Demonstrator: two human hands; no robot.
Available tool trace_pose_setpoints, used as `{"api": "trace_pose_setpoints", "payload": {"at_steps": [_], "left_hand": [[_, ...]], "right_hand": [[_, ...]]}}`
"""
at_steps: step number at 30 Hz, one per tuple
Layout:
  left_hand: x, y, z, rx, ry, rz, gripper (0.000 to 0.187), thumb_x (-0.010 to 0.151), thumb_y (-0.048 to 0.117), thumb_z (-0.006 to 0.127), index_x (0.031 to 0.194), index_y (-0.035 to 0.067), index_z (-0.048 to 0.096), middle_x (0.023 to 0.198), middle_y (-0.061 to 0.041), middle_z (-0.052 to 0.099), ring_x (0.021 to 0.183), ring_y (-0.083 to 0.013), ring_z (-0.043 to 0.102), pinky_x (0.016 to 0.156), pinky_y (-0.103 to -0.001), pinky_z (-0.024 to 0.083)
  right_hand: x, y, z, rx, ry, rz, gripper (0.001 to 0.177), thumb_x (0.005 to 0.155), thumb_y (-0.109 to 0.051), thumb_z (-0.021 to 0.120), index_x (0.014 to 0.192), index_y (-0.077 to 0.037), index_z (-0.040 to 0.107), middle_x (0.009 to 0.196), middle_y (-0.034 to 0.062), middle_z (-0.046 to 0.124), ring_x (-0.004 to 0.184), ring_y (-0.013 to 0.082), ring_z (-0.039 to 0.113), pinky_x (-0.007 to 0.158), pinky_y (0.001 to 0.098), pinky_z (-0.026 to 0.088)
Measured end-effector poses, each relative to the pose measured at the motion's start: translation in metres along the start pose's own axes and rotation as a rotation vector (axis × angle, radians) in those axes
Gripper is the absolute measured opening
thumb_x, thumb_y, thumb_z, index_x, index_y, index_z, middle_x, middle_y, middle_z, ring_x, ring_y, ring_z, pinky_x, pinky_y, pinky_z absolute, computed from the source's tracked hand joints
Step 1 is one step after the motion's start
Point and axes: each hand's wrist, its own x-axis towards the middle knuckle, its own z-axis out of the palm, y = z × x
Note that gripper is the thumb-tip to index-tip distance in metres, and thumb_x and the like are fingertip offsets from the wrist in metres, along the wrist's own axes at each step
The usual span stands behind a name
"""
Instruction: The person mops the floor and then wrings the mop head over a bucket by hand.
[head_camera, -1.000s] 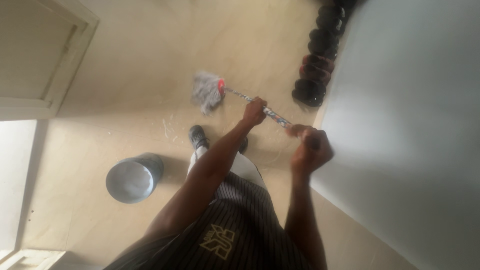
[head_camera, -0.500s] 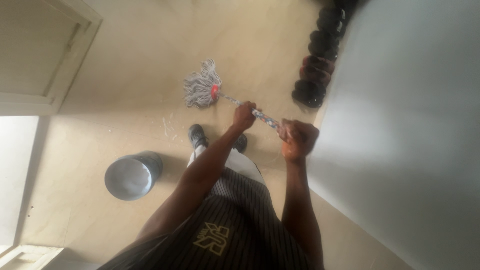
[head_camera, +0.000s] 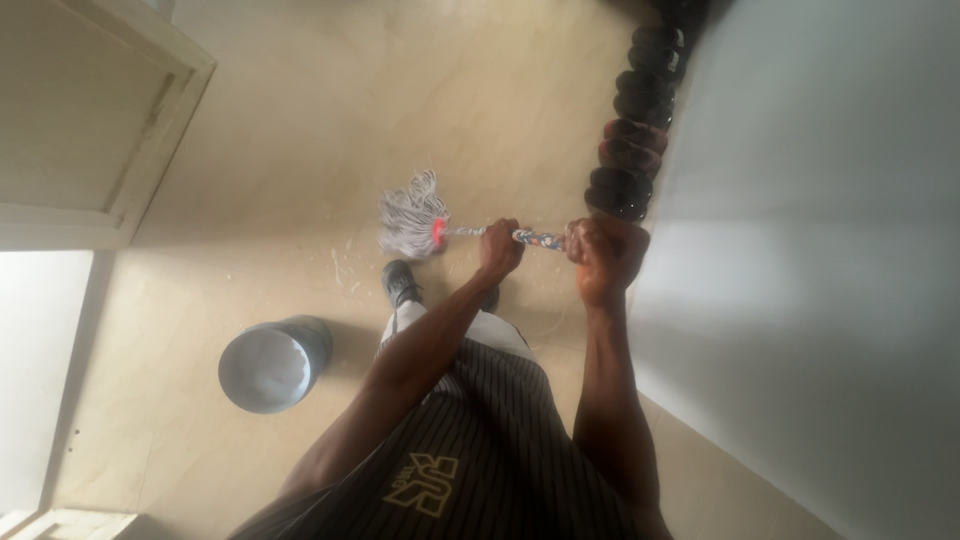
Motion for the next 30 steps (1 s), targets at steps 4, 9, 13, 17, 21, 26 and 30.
{"api": "trace_pose_setpoints", "payload": {"at_steps": [4,9,13,17,21,26,30], "left_hand": [[0.018,0.013,-0.004,-0.125,0.036,-0.034,0.028,0.091,0.031,0.072,0.081,0.005,0.069,0.093,-0.019,0.069,0.087,-0.0399,0.068,0.077,-0.050,0.052],[0.011,0.028,0.008,-0.137,0.018,0.011,0.029,0.091,0.032,0.072,0.081,0.005,0.068,0.091,-0.017,0.070,0.089,-0.0399,0.068,0.077,-0.050,0.052],[0.001,0.050,0.012,-0.097,-0.082,-0.034,0.030,0.091,0.034,0.072,0.082,0.006,0.070,0.094,-0.018,0.070,0.090,-0.0413,0.068,0.077,-0.052,0.051],[0.006,0.057,0.026,-0.043,-0.201,-0.079,0.033,0.094,0.037,0.073,0.084,0.006,0.071,0.093,-0.019,0.071,0.092,-0.0410,0.069,0.080,-0.051,0.052],[-0.007,0.050,0.037,-0.111,-0.139,0.097,0.030,0.090,0.034,0.074,0.084,0.005,0.070,0.093,-0.018,0.069,0.088,-0.0409,0.068,0.077,-0.051,0.052],[-0.023,0.051,0.037,-0.141,-0.159,0.108,0.028,0.090,0.032,0.073,0.081,0.005,0.069,0.091,-0.017,0.069,0.087,-0.0400,0.068,0.076,-0.050,0.052],[-0.016,0.055,0.049,-0.120,-0.173,0.128,0.030,0.089,0.031,0.074,0.079,0.004,0.067,0.089,-0.017,0.068,0.087,-0.0398,0.067,0.076,-0.051,0.051]], "right_hand": [[-0.005,0.007,0.003,-0.133,-0.040,-0.054,0.030,0.093,0.001,0.054,0.065,-0.001,0.046,0.059,0.0047,0.044,0.051,0.0122,0.038,0.053,0.0306,0.033],[-0.008,-0.001,-0.014,-0.207,0.076,0.050,0.030,0.096,0.002,0.052,0.067,0.001,0.048,0.059,0.0046,0.046,0.051,0.0122,0.039,0.052,0.0291,0.031],[-0.008,-0.004,-0.032,-0.175,0.157,-0.011,0.022,0.093,0.003,0.052,0.071,0.003,0.053,0.058,0.0053,0.048,0.050,0.0123,0.041,0.052,0.0298,0.035],[-0.022,-0.001,-0.046,-0.142,0.189,-0.130,0.034,0.096,0.006,0.053,0.064,-0.001,0.046,0.057,0.0047,0.046,0.049,0.0132,0.041,0.052,0.0309,0.037],[-0.047,-0.006,-0.039,-0.221,0.223,-0.253,0.037,0.093,0.009,0.050,0.058,-0.002,0.044,0.051,0.0037,0.045,0.042,0.0116,0.038,0.046,0.0301,0.036],[-0.059,-0.022,-0.042,-0.189,0.164,-0.145,0.033,0.092,0.010,0.045,0.062,-0.003,0.038,0.055,0.0030,0.039,0.048,0.0109,0.033,0.051,0.0296,0.031],[-0.058,-0.021,-0.048,-0.149,0.174,-0.190,0.034,0.091,0.012,0.045,0.062,-0.002,0.038,0.054,0.0028,0.041,0.047,0.0098,0.035,0.049,0.0285,0.030]]}}
